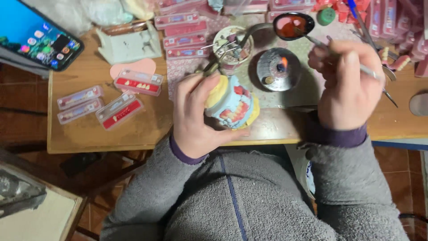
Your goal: The person handles a dental model, placing a small tooth-like piece into the upper jaw. They then use a metal tool to scrape and shape the pink material on the model's gums and teeth. The person rotates the model to work on different areas.
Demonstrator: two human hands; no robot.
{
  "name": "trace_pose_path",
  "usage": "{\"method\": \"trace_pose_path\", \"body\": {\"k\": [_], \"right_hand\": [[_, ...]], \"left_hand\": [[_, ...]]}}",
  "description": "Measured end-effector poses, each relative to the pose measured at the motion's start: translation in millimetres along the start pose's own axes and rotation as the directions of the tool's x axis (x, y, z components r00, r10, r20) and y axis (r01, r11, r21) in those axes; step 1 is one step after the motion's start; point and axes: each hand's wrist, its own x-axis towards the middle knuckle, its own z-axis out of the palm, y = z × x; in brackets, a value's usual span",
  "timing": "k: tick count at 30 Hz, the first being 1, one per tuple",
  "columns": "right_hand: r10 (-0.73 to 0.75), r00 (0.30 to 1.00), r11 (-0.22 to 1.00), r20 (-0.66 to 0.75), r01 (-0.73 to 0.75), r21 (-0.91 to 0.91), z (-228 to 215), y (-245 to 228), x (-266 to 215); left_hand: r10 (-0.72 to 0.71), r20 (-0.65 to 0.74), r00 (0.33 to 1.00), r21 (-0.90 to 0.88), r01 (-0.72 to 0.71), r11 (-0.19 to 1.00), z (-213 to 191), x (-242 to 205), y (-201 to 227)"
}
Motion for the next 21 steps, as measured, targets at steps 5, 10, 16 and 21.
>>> {"method": "trace_pose_path", "body": {"k": [5,10,16,21], "right_hand": [[0.202,0.977,0.978,0.060,-0.205,0.046,-14.4,14.3,10.6],[0.153,0.985,0.985,0.079,-0.158,0.063,-17.8,20.0,1.1],[0.015,0.991,0.988,0.135,-0.035,0.150,7.5,1.1,-47.6],[-0.113,0.958,0.980,0.263,0.065,0.186,17.2,4.8,-74.3]], "left_hand": [[-0.031,-0.008,0.999,0.030,0.031,0.999,-0.4,2.3,2.0],[-0.046,-0.010,0.999,0.024,0.046,0.999,-2.7,-0.4,0.8],[-0.056,-0.028,0.998,-0.027,0.055,0.998,-0.4,-1.1,-0.8],[-0.051,-0.026,0.998,-0.022,0.051,0.998,-1.3,-0.3,-1.5]]}}
